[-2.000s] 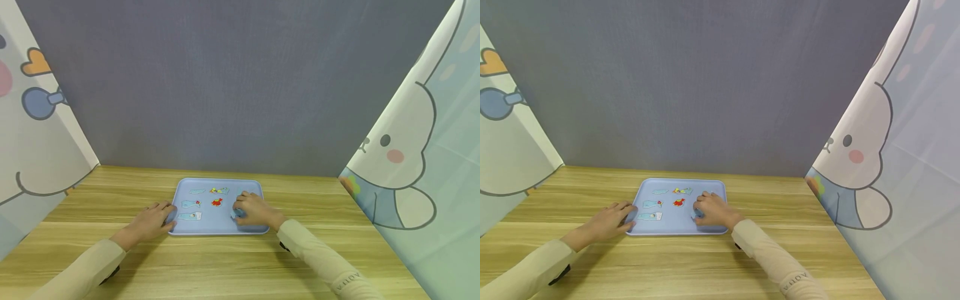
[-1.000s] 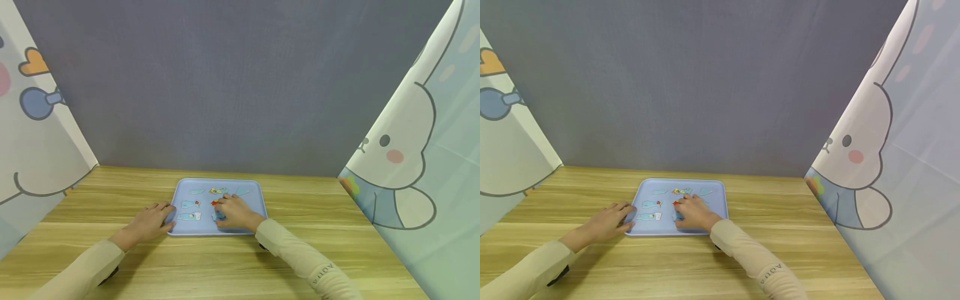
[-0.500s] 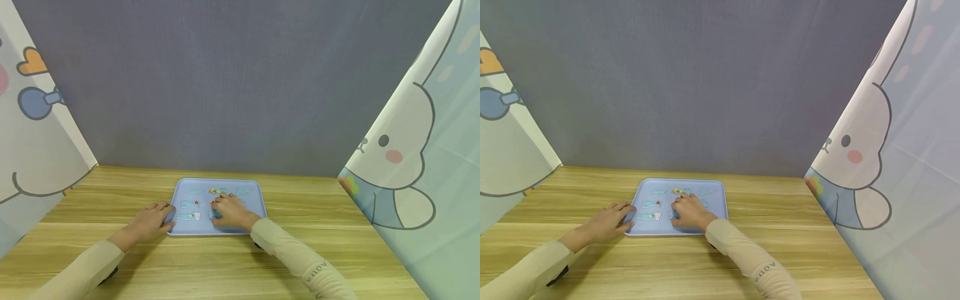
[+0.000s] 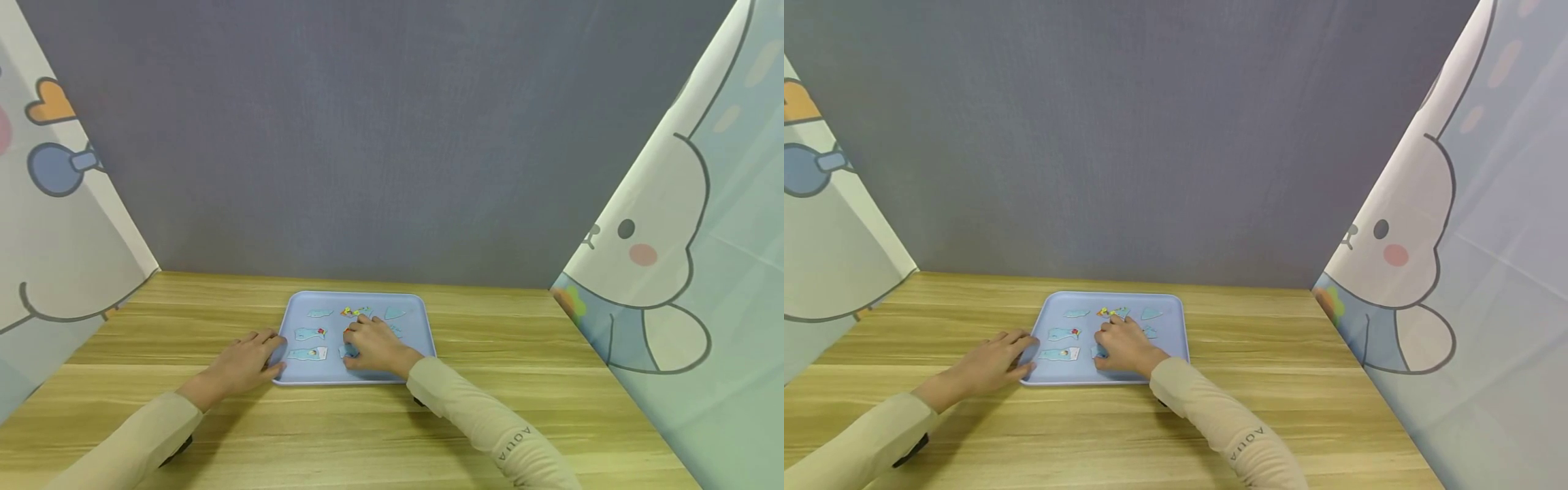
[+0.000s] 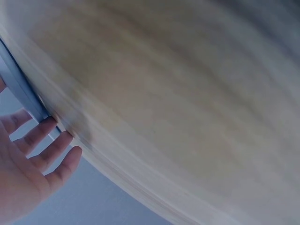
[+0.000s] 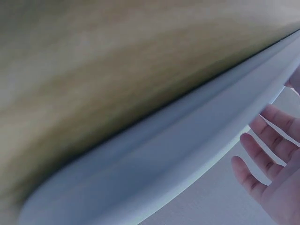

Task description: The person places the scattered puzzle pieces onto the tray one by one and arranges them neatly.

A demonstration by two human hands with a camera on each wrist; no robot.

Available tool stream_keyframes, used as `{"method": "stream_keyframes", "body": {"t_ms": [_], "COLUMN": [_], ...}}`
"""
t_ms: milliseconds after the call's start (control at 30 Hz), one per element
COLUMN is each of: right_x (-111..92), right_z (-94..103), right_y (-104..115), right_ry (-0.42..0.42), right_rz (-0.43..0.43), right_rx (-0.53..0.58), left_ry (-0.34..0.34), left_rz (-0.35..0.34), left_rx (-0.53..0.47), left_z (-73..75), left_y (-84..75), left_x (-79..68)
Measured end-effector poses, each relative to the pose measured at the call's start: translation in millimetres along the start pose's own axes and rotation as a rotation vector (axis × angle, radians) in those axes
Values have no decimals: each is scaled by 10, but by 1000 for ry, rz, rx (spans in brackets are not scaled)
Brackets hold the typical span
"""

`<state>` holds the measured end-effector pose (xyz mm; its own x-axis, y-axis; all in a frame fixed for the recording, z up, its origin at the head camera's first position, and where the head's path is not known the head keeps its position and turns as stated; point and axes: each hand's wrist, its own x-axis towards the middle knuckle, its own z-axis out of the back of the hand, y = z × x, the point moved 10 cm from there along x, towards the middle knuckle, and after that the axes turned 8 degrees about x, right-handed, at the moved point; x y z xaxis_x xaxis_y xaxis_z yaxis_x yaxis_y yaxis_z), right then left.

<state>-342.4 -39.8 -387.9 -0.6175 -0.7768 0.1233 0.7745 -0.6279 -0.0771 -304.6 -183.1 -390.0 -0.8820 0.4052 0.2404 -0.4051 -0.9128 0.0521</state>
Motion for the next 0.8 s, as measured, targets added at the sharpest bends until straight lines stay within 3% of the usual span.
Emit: {"method": "stream_keyframes", "body": {"t_ms": [500, 800], "right_x": [-17, -54], "right_z": [-9, -8], "right_y": [-5, -18], "right_ry": [13, 33], "right_rz": [-7, -13], "right_rx": [14, 14], "left_ry": [-5, 39], "left_rz": [-11, -3], "left_rx": [-9, -42], "left_z": [5, 2], "left_y": [-10, 14], "left_x": [9, 27]}}
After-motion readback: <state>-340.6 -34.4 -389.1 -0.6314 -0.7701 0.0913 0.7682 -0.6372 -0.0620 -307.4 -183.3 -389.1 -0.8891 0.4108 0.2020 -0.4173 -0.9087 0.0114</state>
